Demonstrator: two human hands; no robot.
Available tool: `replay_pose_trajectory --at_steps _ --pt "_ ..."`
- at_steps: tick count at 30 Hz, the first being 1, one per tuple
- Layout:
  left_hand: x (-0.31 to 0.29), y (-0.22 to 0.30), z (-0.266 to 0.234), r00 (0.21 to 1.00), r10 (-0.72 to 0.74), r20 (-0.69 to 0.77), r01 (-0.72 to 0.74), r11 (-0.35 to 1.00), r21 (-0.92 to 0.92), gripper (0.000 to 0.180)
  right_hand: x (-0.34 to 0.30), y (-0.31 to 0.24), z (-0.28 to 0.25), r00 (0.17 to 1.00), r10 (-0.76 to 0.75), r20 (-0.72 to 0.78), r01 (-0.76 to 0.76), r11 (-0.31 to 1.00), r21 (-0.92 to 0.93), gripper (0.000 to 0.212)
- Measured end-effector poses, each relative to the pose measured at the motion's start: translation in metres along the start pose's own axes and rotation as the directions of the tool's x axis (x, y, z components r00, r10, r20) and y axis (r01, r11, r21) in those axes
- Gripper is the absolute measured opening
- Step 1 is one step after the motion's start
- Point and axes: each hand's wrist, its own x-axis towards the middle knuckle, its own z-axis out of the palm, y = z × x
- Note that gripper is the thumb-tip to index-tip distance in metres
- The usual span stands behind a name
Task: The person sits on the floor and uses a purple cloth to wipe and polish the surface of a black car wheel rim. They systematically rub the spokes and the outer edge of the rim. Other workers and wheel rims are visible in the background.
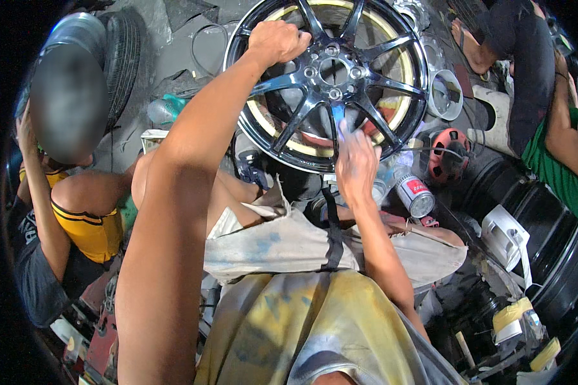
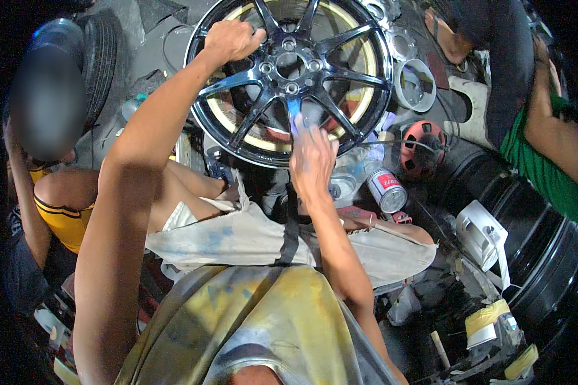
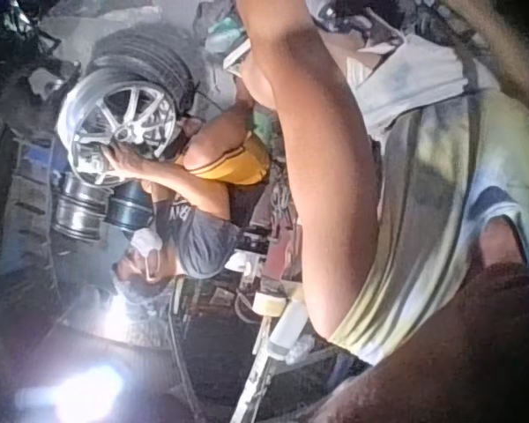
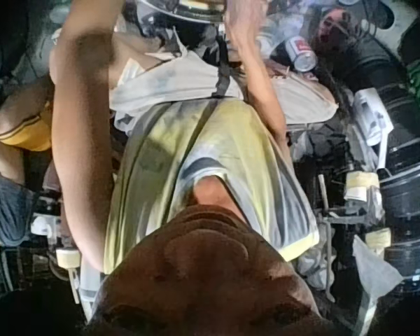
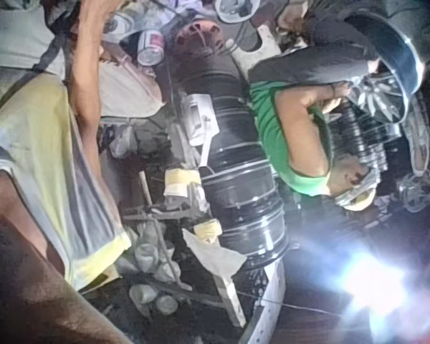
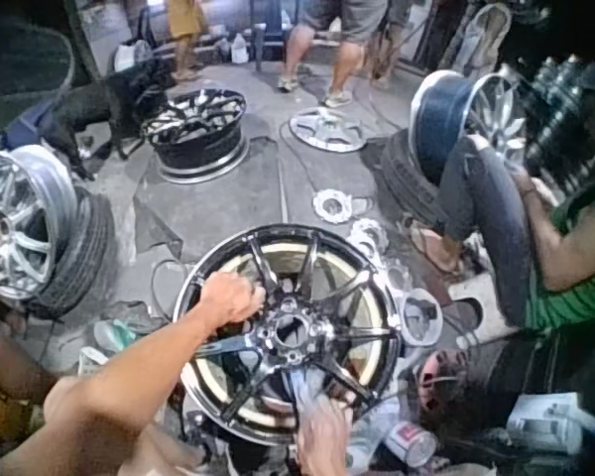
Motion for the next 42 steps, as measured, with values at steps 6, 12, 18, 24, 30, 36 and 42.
replay_pose_trajectory --at_steps 6,12,18,24,30,36,42 --pt "0.003 0.002 -0.008 0.995 -0.065 0.076 0.061 0.997 0.049 0.063 0.013 0.004 0.006 0.997 0.021 -0.077 -0.007 0.986 0.169 0.038" --pt "0.002 0.002 -0.006 0.996 -0.044 0.072 0.039 0.997 0.066 0.062 0.011 0.005 0.004 0.995 0.023 -0.097 0.002 0.968 0.250 0.032" --pt "0.004 -0.002 0.001 0.999 -0.038 -0.006 0.038 0.998 0.048 0.062 -0.006 0.007 -0.002 0.987 0.144 0.066 -0.158 0.885 0.437 0.032" --pt "0.010 -0.004 0.002 0.999 -0.036 -0.020 0.037 0.997 0.061 0.060 0.004 0.007 0.003 0.998 0.068 -0.013 -0.057 0.910 0.410 0.030" --pt "-0.002 0.001 0.004 0.999 -0.019 -0.032 0.019 0.999 0.026 0.060 -0.005 -0.002 0.002 0.996 0.045 -0.073 -0.020 0.947 0.320 0.031" --pt "0.005 -0.001 0.000 0.999 -0.037 -0.003 0.037 0.998 0.045 0.061 0.016 -0.005 -0.002 0.992 -0.126 -0.024 0.122 0.985 -0.124 0.045" --pt "0.001 0.004 -0.008 0.998 -0.036 0.044 0.035 0.999 0.033 0.061 0.004 -0.003 -0.007 0.990 -0.137 0.015 0.138 0.979 -0.151 0.042"
